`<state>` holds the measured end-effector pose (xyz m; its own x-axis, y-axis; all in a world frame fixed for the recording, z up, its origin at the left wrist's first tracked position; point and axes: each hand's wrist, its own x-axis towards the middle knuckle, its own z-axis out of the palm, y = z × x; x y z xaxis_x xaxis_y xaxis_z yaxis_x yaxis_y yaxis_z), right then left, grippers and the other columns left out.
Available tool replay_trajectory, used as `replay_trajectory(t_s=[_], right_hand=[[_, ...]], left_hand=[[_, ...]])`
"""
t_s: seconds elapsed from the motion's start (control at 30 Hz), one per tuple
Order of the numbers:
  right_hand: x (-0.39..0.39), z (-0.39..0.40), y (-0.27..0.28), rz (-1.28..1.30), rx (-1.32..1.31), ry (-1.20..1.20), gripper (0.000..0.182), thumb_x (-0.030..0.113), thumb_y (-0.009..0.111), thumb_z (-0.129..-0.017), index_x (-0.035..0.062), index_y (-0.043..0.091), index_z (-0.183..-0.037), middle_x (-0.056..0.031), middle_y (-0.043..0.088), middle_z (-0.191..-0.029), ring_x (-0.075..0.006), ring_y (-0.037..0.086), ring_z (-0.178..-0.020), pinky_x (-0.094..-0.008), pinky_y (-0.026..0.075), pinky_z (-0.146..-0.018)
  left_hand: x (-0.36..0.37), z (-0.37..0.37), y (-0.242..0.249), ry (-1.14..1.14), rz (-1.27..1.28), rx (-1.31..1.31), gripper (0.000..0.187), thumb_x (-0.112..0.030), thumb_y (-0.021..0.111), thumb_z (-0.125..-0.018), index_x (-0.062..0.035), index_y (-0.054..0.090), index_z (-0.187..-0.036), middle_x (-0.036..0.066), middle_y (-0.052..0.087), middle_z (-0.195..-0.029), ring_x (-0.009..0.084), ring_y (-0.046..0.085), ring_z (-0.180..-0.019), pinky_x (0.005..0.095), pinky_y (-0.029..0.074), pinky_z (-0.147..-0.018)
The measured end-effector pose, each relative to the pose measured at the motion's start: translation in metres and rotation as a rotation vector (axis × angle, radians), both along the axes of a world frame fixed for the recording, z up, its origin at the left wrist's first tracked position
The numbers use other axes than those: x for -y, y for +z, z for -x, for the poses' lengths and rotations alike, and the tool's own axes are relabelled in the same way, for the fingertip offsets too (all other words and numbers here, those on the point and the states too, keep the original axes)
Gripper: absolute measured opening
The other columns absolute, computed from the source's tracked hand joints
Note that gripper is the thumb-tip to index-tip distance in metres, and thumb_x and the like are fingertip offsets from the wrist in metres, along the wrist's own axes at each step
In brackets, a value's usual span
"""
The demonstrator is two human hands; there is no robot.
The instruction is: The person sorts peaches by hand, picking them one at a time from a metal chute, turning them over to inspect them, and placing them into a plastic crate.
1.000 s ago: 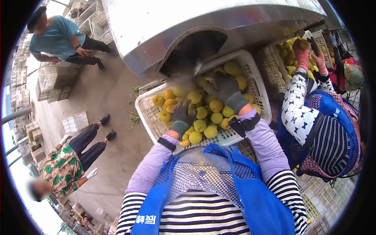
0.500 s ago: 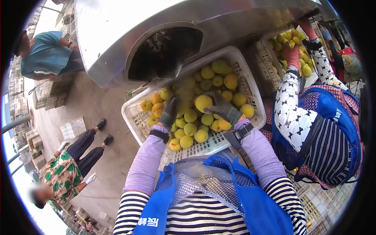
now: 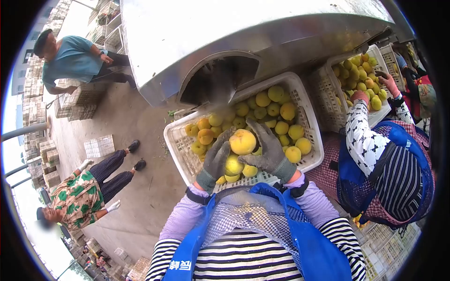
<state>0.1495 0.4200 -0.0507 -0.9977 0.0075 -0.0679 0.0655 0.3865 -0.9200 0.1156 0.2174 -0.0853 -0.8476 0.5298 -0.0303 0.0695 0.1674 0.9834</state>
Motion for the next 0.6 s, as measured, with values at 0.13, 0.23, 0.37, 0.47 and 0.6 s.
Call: replay_trajectory(t_s=[0.13,0.23,0.37,0.47,0.6], right_hand=[[0.005,0.003,0.021,-0.084,-0.020,0.030,0.092,0.031,0.088,-0.063,0.0050,0.048,-0.141,-0.0180,0.055,-0.121,-0.0331,0.057,-0.112,-0.0399,0.049,-0.095],[0.014,0.001,0.029,-0.160,-0.028,-0.019,0.089,0.033,0.088,-0.062,0.0047,0.051,-0.138,-0.0167,0.056,-0.118,-0.0322,0.059,-0.106,-0.0390,0.051,-0.089],[0.028,0.009,0.029,-0.391,-0.089,-0.134,0.083,0.045,0.085,-0.064,0.0053,0.057,-0.131,-0.0148,0.059,-0.111,-0.0303,0.065,-0.092,-0.0375,0.055,-0.076],[0.032,0.033,0.040,-0.594,-0.151,-0.164,0.079,0.052,0.082,-0.066,0.0064,0.060,-0.127,-0.0131,0.063,-0.106,-0.0301,0.067,-0.084,-0.0384,0.055,-0.069],[0.030,0.089,0.013,-0.729,-0.355,-0.176,0.072,0.050,0.083,-0.067,0.0054,0.063,-0.120,-0.0109,0.064,-0.094,-0.0288,0.065,-0.074,-0.0395,0.054,-0.061]], left_hand=[[-0.006,0.010,0.016,-0.002,-0.249,0.191,0.047,-0.022,0.045,-0.104,0.0065,0.044,-0.141,0.020,0.053,-0.139,0.0262,0.052,-0.127,0.0356,0.039,-0.109],[0.000,0.019,0.017,-0.055,-0.298,0.230,0.047,-0.022,0.045,-0.104,0.0065,0.044,-0.141,0.020,0.054,-0.137,0.0257,0.053,-0.125,0.0347,0.040,-0.107],[0.004,0.024,0.009,0.043,-0.293,0.281,0.047,-0.023,0.045,-0.104,0.0056,0.043,-0.141,0.018,0.056,-0.135,0.0250,0.055,-0.123,0.0339,0.042,-0.105],[0.005,0.021,0.005,0.263,-0.304,0.348,0.046,-0.026,0.043,-0.105,0.0033,0.045,-0.140,0.016,0.060,-0.126,0.0214,0.061,-0.108,0.0320,0.049,-0.094],[0.014,0.014,-0.001,0.328,-0.457,0.563,0.047,-0.031,0.043,-0.106,0.0015,0.046,-0.139,0.014,0.063,-0.118,0.0174,0.063,-0.093,0.0304,0.053,-0.083]])
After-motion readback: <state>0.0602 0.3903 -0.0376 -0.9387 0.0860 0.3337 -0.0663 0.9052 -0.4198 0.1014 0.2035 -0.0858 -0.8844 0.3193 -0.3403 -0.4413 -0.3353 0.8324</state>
